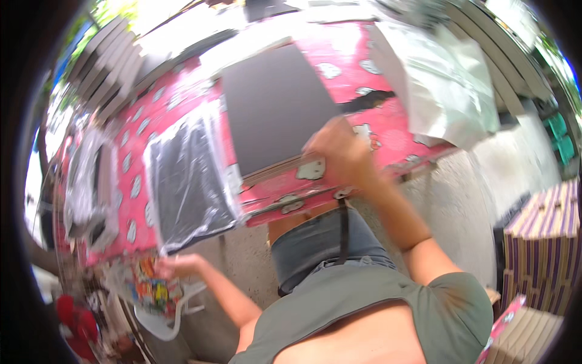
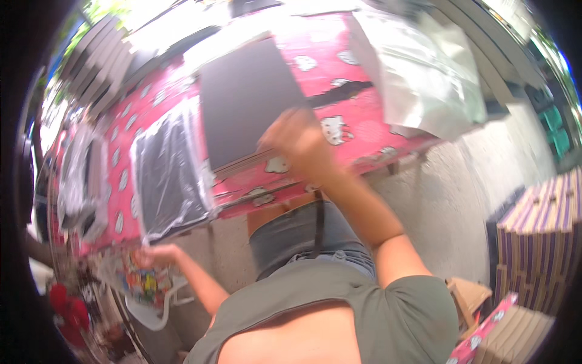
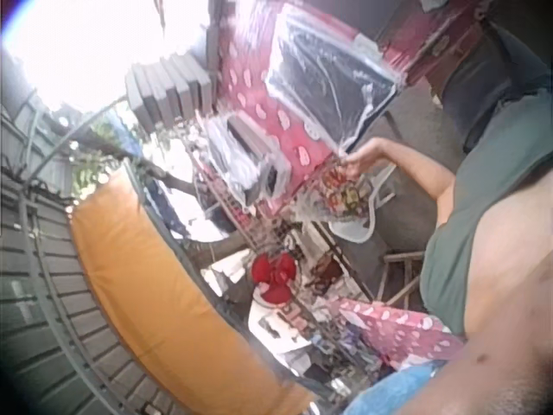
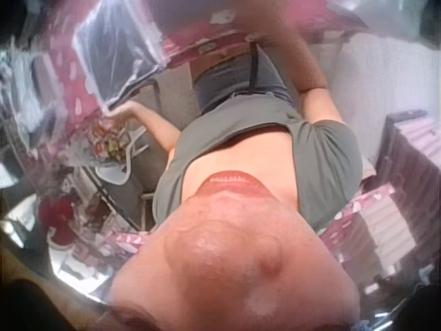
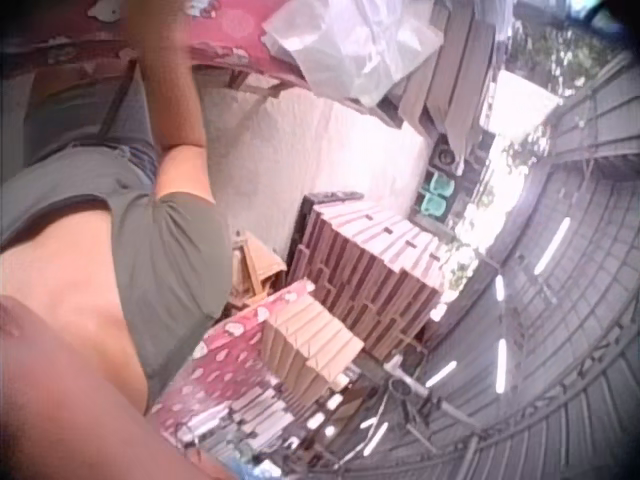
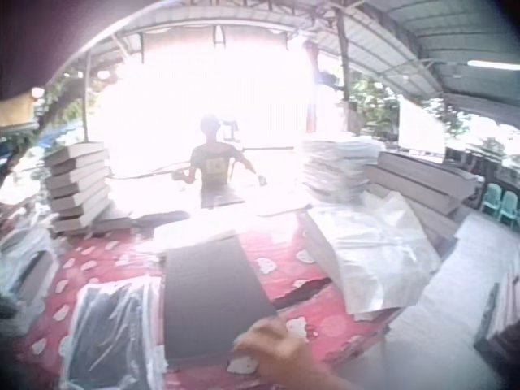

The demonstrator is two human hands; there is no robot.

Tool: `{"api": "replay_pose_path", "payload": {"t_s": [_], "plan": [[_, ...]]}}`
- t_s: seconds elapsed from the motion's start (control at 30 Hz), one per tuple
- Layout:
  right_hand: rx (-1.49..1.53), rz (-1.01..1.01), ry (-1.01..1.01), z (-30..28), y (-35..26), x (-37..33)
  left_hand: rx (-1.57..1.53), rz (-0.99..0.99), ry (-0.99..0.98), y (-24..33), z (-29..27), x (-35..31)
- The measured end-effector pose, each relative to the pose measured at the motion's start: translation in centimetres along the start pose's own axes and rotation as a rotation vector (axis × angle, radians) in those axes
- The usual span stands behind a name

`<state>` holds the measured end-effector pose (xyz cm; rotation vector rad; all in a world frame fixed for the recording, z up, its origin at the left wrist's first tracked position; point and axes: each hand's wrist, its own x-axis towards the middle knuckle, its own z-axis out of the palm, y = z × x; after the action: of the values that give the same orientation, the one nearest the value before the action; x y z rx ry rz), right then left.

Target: The person places white or gray paper sheets into plastic sleeves one at a time on a table covered with a pink tablecloth.

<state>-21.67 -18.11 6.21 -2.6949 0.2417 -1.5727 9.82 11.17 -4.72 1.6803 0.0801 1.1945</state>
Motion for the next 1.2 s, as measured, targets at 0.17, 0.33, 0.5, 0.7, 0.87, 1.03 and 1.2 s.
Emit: {"api": "replay_pose_path", "payload": {"t_s": [0.17,0.33,0.5,0.7,0.87,1.03,1.2], "plan": [[-0.782,0.512,-0.389,-15.1,10.2,-2.0,-0.521,-0.254,-0.146,7.5,-3.2,1.2],[-0.779,0.439,-0.449,-16.8,13.0,-4.5,-0.508,-0.668,-0.313,11.6,-2.7,-1.1],[-0.084,1.123,-0.062,-21.9,17.6,-2.5,-0.63,-0.705,-0.489,14.1,-2.7,-2.5],[-0.479,0.745,0.315,-25.3,23.2,-2.8,-0.945,-0.389,-1.121,23.5,-1.6,-7.3],[0.54,0.543,-0.508,-7.6,-4.1,4.8,-1.069,0.102,-1.66,28.8,-3.5,-9.0],[0.658,0.604,-0.56,-7.1,-2.8,4.1,-1.019,-0.598,-1.596,27.7,-3.7,-8.8],[0.767,0.854,-0.327,-5.1,-3.3,4.1,-1.163,-0.806,-1.653,22.2,-2.5,-7.2]]}}
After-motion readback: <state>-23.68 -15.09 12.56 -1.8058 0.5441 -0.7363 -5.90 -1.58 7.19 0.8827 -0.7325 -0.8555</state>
